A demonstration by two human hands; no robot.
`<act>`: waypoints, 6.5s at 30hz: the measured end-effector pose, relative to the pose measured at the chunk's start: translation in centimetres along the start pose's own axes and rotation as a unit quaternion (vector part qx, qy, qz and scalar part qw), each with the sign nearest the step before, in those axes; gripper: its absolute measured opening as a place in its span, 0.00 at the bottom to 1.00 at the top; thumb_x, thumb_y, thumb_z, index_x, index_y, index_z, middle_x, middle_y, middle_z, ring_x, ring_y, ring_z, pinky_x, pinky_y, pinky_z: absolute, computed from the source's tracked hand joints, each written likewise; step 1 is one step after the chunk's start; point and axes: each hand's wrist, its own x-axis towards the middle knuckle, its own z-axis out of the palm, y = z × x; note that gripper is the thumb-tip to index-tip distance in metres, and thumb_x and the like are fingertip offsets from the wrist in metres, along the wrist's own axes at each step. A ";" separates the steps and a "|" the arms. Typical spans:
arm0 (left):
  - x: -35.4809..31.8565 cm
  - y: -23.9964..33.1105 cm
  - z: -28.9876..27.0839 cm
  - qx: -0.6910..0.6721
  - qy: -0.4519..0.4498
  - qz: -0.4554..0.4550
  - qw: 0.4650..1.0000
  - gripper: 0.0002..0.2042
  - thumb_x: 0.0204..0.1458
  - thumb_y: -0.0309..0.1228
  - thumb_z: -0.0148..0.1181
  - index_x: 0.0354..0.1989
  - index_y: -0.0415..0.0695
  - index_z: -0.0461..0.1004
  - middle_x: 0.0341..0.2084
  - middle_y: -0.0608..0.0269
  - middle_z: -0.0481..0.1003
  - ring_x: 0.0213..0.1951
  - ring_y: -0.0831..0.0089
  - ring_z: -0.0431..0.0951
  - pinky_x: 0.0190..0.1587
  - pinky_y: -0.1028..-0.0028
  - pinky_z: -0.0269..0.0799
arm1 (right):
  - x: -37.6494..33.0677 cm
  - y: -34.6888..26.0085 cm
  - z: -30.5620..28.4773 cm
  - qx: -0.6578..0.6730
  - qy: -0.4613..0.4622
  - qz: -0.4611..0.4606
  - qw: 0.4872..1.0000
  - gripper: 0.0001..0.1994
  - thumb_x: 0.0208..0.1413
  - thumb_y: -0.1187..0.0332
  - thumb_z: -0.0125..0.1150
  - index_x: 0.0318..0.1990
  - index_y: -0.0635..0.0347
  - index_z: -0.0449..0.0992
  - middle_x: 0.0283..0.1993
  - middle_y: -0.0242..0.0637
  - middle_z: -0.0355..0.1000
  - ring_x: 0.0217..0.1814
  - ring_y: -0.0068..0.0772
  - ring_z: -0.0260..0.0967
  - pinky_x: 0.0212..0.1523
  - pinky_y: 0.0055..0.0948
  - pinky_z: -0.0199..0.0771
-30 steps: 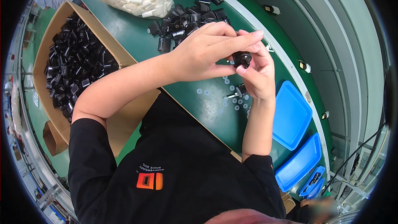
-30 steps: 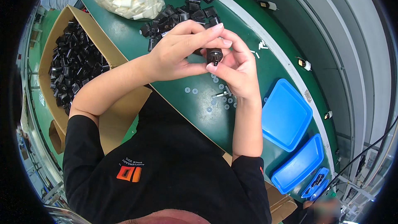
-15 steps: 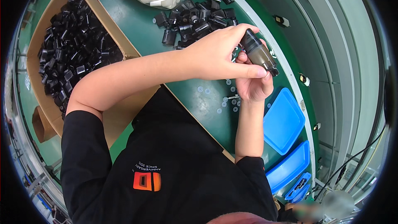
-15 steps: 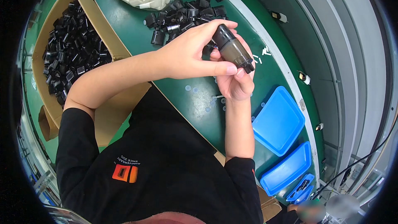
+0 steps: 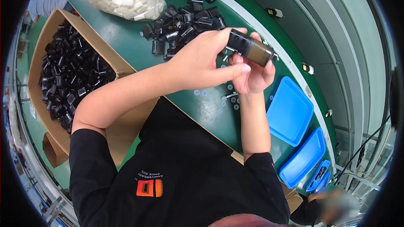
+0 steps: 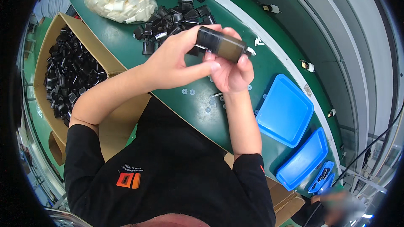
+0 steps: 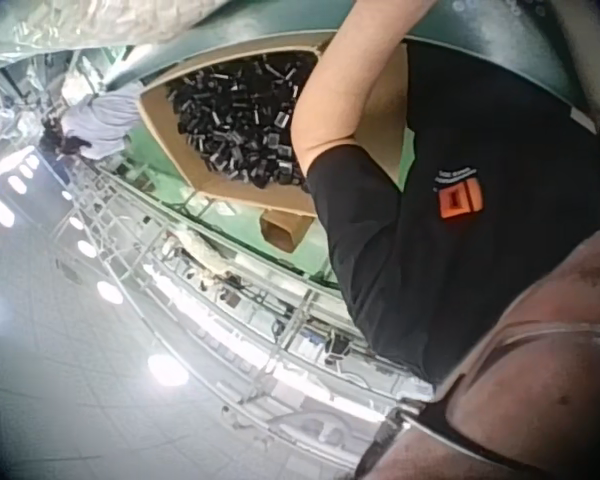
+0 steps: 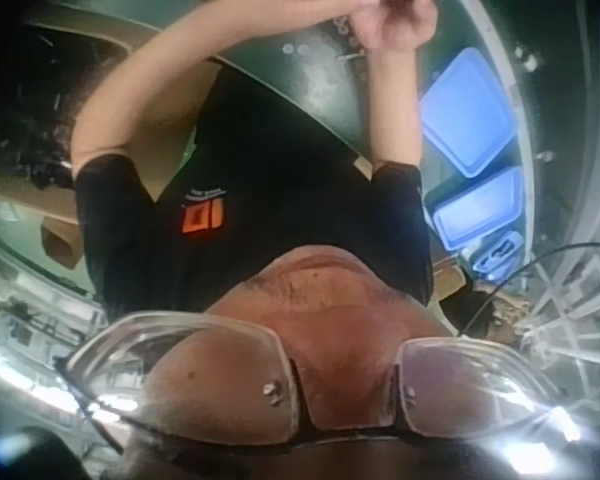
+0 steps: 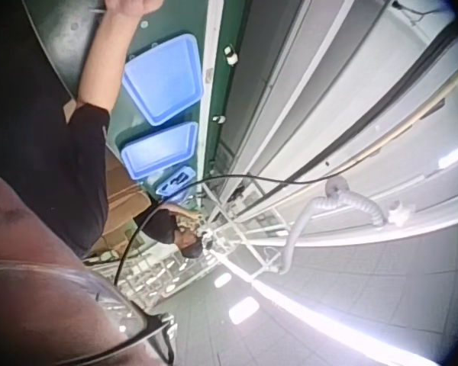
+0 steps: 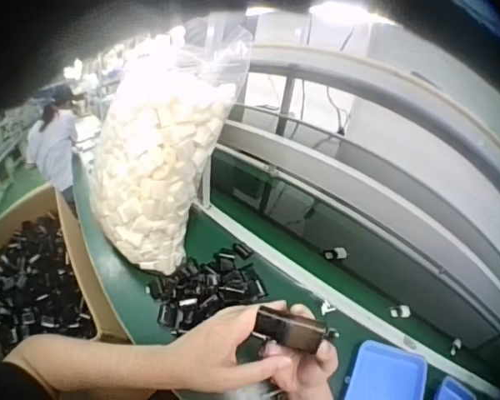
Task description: The recorder is assembling small black plastic housings by inserting internal components and securing them at a factory workbench.
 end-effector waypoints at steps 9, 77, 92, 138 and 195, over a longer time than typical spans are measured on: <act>0.3 -1.9 0.2 -0.175 0.138 -0.043 0.974 0.10 0.58 0.29 0.61 0.43 0.34 0.76 0.50 0.49 0.77 0.50 0.73 0.77 0.52 0.72 0.72 | 0.9 -1.7 1.1 -0.156 0.078 -0.017 0.985 0.26 0.56 0.63 0.53 0.58 0.70 0.65 0.55 0.59 0.70 0.38 0.48 0.78 0.42 0.41 0.82; -0.1 1.0 -0.6 -0.384 0.048 -0.089 0.918 0.13 0.59 0.24 0.60 0.51 0.33 0.72 0.44 0.57 0.78 0.47 0.74 0.78 0.52 0.73 0.75 | 0.1 -1.4 8.1 -0.760 0.010 -0.200 0.618 0.32 0.47 0.83 0.68 0.63 0.67 0.66 0.60 0.51 0.71 0.55 0.36 0.73 0.53 0.30 0.75; -2.1 0.4 -2.4 -0.421 0.090 -0.045 0.901 0.13 0.60 0.22 0.58 0.52 0.33 0.72 0.43 0.57 0.78 0.43 0.75 0.78 0.46 0.74 0.76 | 0.7 1.9 6.9 -0.343 0.123 -0.076 0.928 0.19 0.61 0.78 0.56 0.59 0.70 0.67 0.47 0.44 0.73 0.37 0.27 0.71 0.35 0.24 0.73; -12.8 0.4 -14.7 -0.225 0.205 -0.087 0.949 0.17 0.44 0.14 0.51 0.45 0.41 0.70 0.40 0.53 0.74 0.38 0.66 0.75 0.46 0.65 0.73 | 0.6 -1.7 6.6 -0.310 0.114 -0.174 0.928 0.17 0.57 0.81 0.57 0.55 0.67 0.69 0.49 0.51 0.73 0.41 0.41 0.78 0.40 0.29 0.80; -2.5 -2.5 -2.5 -0.071 0.039 -0.053 0.995 0.21 0.53 0.28 0.66 0.56 0.42 0.70 0.41 0.62 0.78 0.37 0.78 0.78 0.39 0.76 0.75 | 2.2 -1.8 4.2 -0.466 0.103 0.080 0.875 0.16 0.54 0.79 0.65 0.51 0.63 0.73 0.44 0.35 0.74 0.43 0.22 0.74 0.43 0.21 0.76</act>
